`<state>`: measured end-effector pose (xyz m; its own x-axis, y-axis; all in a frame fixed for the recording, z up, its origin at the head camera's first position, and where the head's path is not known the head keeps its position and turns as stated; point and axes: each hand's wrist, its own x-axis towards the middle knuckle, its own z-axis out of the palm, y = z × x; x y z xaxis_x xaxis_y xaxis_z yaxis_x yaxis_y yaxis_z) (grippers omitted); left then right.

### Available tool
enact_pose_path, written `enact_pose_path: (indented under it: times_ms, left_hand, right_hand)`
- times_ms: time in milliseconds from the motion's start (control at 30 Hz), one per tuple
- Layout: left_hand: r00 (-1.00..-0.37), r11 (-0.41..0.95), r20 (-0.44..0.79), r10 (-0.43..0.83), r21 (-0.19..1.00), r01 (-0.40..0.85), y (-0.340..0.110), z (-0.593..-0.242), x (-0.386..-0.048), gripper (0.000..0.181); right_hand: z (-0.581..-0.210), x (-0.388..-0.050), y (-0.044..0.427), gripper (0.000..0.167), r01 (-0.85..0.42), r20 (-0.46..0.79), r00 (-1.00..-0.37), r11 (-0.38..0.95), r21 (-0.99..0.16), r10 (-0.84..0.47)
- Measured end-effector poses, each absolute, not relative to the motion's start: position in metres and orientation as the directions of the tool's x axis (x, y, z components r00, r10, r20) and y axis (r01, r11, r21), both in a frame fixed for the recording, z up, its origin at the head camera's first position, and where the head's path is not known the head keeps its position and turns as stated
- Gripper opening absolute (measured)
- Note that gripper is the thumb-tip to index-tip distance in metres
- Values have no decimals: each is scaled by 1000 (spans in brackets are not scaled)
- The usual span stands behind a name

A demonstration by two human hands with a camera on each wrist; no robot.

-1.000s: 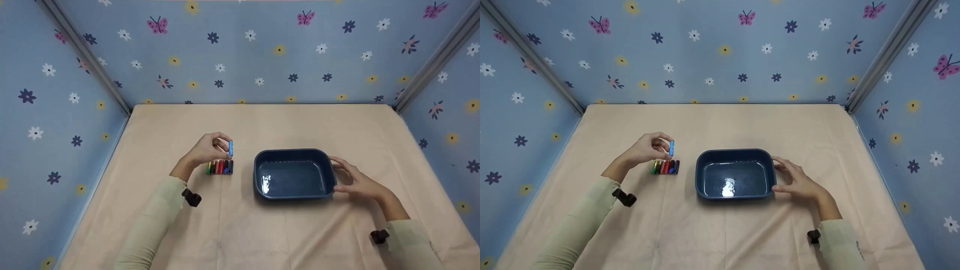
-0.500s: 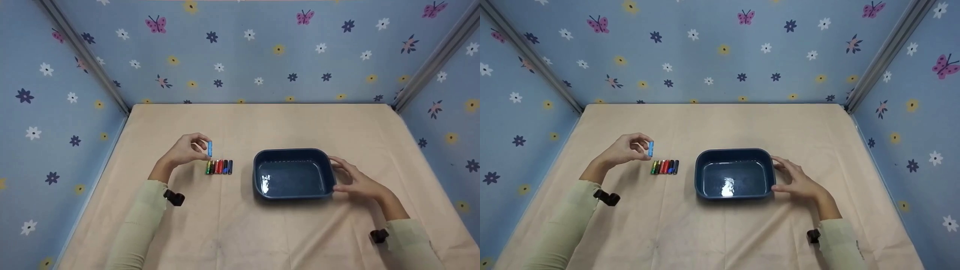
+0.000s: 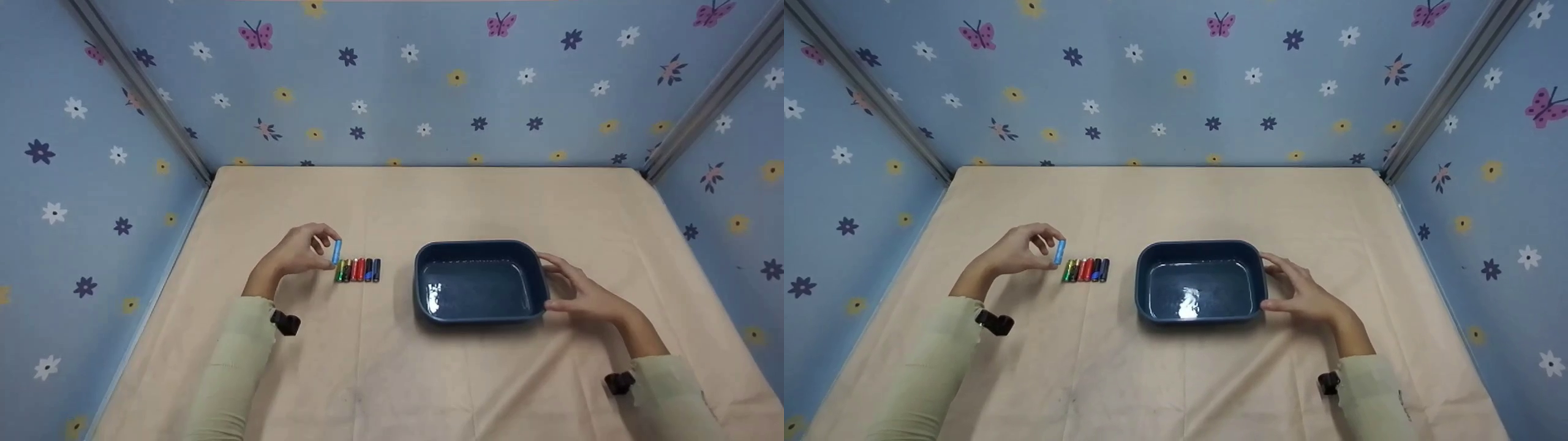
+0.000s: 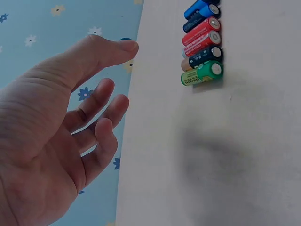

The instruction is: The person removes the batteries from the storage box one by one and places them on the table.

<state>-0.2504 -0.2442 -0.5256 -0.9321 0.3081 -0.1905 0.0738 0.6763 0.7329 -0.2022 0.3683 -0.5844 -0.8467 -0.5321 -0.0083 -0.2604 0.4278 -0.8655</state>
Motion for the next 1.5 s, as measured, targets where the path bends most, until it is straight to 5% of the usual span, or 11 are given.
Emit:
enact_pose_path:
  times_ms: [633,1500]
  left_hand:
    - [-930,688,-280,238,724,-42,-252,-574,-248,53]
    - [-927,697,-277,251,716,-25,-250,-580,-246,55]
  right_hand:
    - [-585,-203,370,96,-283,4,-848,447,-849,-529]
    - [-586,-204,371,95,-285,9,-845,437,-853,-534]
